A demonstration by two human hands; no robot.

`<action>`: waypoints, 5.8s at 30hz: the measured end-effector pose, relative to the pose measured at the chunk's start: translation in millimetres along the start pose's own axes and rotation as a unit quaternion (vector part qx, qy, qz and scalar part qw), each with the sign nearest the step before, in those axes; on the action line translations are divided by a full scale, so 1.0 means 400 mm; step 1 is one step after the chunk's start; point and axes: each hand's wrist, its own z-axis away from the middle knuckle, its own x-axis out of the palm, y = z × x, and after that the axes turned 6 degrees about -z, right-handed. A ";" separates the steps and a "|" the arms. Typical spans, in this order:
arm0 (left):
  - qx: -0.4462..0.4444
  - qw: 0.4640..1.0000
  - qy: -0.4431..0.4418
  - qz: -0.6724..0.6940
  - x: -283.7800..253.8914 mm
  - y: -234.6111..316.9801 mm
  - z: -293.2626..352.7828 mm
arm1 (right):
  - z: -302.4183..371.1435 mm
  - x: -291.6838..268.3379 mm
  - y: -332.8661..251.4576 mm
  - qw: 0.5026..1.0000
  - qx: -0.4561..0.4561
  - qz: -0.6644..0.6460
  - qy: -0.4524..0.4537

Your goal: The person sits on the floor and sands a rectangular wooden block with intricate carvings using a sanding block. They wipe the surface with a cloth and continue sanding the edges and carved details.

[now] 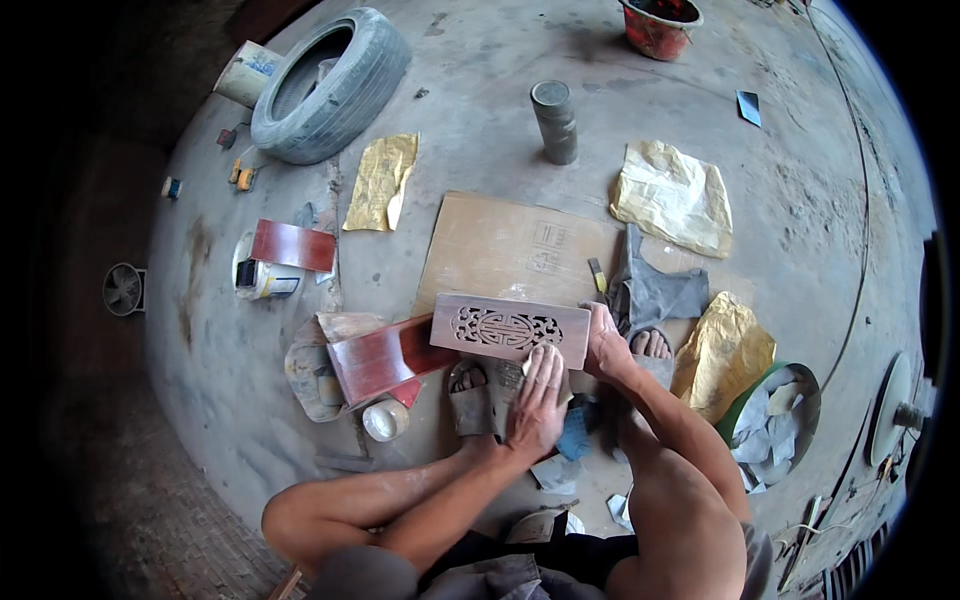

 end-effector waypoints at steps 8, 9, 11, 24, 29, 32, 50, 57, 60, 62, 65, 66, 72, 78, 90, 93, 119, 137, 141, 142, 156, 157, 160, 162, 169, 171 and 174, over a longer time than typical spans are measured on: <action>0.020 1.000 -0.007 -0.016 -0.035 -0.090 0.036 | -0.016 0.014 -0.024 0.999 -0.033 -0.008 0.017; 0.056 0.996 -0.062 0.024 -0.031 -0.037 0.003 | -0.015 0.008 -0.040 0.999 -0.041 -0.015 0.018; 0.115 0.991 -0.068 0.023 -0.031 -0.016 -0.043 | -0.011 -0.005 -0.016 0.999 -0.033 -0.027 0.018; 0.202 0.977 -0.068 -0.015 -0.051 -0.145 -0.078 | -0.016 -0.014 -0.062 1.000 -0.004 -0.024 0.011; 0.106 0.994 -0.006 -0.029 -0.080 -0.194 -0.068 | -0.009 0.001 -0.008 0.999 0.034 0.019 -0.015; 0.142 0.988 -0.063 -0.005 -0.033 -0.065 -0.107 | -0.008 0.001 -0.027 1.000 0.001 -0.007 0.010; -0.237 0.967 0.059 -0.071 -0.096 -0.357 -0.120 | -0.003 0.011 -0.035 1.000 -0.013 -0.008 0.017; -0.158 0.986 0.052 -0.024 -0.048 -0.269 -0.123 | -0.014 -0.010 -0.025 1.000 -0.012 0.011 0.016; -0.267 0.961 0.060 -0.037 -0.103 -0.369 -0.138 | -0.009 -0.004 -0.032 1.000 -0.001 0.023 0.006; -0.279 0.953 0.105 -0.051 -0.059 -0.313 -0.139 | -0.018 0.007 -0.036 1.000 0.001 0.014 0.001; -0.072 0.996 0.024 -0.050 0.036 -0.077 -0.149 | -0.005 0.004 -0.014 0.999 -0.023 0.021 0.021; -0.041 0.998 0.011 -0.047 0.020 -0.058 -0.152 | -0.013 0.007 -0.032 0.999 -0.032 0.009 0.030; -0.089 0.991 0.029 -0.090 -0.086 -0.347 -0.087 | -0.013 0.002 -0.037 0.999 0.035 0.018 -0.032; 0.052 0.998 -0.026 0.030 0.016 -0.024 -0.147 | -0.010 -0.004 -0.036 1.000 -0.014 -0.007 0.016; -0.018 0.994 -0.106 -0.001 -0.236 -0.372 -0.143 | -0.193 -0.130 0.006 0.991 -0.113 -0.025 0.071; -0.034 0.989 -0.127 0.070 -0.279 -0.369 -0.151 | -0.263 -0.195 -0.009 0.999 -0.020 0.011 0.047; -0.203 0.737 -0.170 0.622 -0.020 -0.235 0.014 | -0.002 -0.250 -0.425 0.891 0.361 -0.161 -0.224; -0.203 0.931 0.188 0.238 0.037 -0.445 -0.015 | 0.127 -0.096 -0.441 0.976 0.044 -0.120 -0.174; -0.125 0.933 0.218 0.257 0.079 -0.466 -0.065 | 0.177 -0.111 -0.430 0.959 0.200 -0.064 -0.190; -0.125 0.911 0.233 0.315 0.098 -0.464 -0.060 | 0.188 -0.123 -0.421 0.965 0.175 -0.026 -0.195; -0.145 0.915 0.225 0.302 0.091 -0.346 0.049 | 0.009 -0.213 -0.404 0.998 0.006 0.055 -0.043; -0.138 0.917 0.223 0.302 0.088 -0.348 0.048 | -0.010 -0.192 -0.393 0.987 -0.032 0.143 -0.071; -0.127 0.918 0.226 0.299 0.085 -0.357 0.046 | -0.022 -0.134 -0.332 0.946 -0.108 0.275 -0.133; -0.138 0.912 0.243 0.300 0.106 -0.351 0.046 | -0.035 -0.143 -0.294 0.941 -0.122 0.282 -0.142; -0.115 0.917 0.236 0.299 0.105 -0.364 0.050 | -0.103 -0.187 -0.233 0.962 -0.065 0.264 -0.038; -0.112 0.921 0.221 0.301 0.108 -0.362 0.051 | -0.059 -0.116 -0.332 0.951 -0.122 0.273 -0.081; -0.123 0.918 0.209 0.313 0.108 -0.359 0.054 | -0.106 -0.172 -0.230 0.947 -0.096 0.305 -0.032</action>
